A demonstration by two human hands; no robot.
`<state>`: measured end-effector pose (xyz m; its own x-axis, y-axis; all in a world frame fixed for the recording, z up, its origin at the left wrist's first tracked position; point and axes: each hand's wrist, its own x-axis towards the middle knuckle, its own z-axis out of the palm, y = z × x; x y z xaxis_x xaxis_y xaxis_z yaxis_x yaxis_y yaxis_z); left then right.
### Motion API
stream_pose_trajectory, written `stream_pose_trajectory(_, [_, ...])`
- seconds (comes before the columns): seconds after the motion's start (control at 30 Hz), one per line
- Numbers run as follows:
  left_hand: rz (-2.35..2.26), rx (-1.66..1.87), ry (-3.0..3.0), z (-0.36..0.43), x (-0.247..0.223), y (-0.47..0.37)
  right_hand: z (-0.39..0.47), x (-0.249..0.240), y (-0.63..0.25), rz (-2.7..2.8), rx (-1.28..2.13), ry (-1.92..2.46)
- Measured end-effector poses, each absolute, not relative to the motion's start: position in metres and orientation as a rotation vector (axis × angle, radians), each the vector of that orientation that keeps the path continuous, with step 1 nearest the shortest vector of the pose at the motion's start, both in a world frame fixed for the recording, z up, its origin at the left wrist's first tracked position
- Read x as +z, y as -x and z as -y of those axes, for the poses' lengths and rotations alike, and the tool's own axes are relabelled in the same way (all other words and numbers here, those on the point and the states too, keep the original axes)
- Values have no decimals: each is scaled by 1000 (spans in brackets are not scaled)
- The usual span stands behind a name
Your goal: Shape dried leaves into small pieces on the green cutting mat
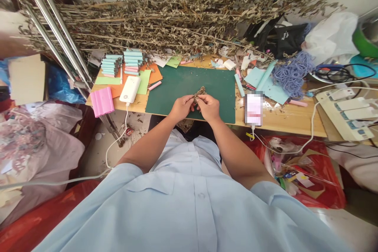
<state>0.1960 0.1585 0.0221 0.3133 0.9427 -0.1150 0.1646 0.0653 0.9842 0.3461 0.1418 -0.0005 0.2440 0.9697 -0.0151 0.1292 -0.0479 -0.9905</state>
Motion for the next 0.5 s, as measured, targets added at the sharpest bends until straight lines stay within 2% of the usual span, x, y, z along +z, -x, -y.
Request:
stream_pose_trajectory(0.27, [-1152, 796, -1707, -155, 28, -196, -141, -3, -344, 1120, 1012, 1434])
stream_pose_trajectory(0.5, [-1151, 753, -1636, -158, 30, -197, -143, 2, -346, 1069, 1052, 1407])
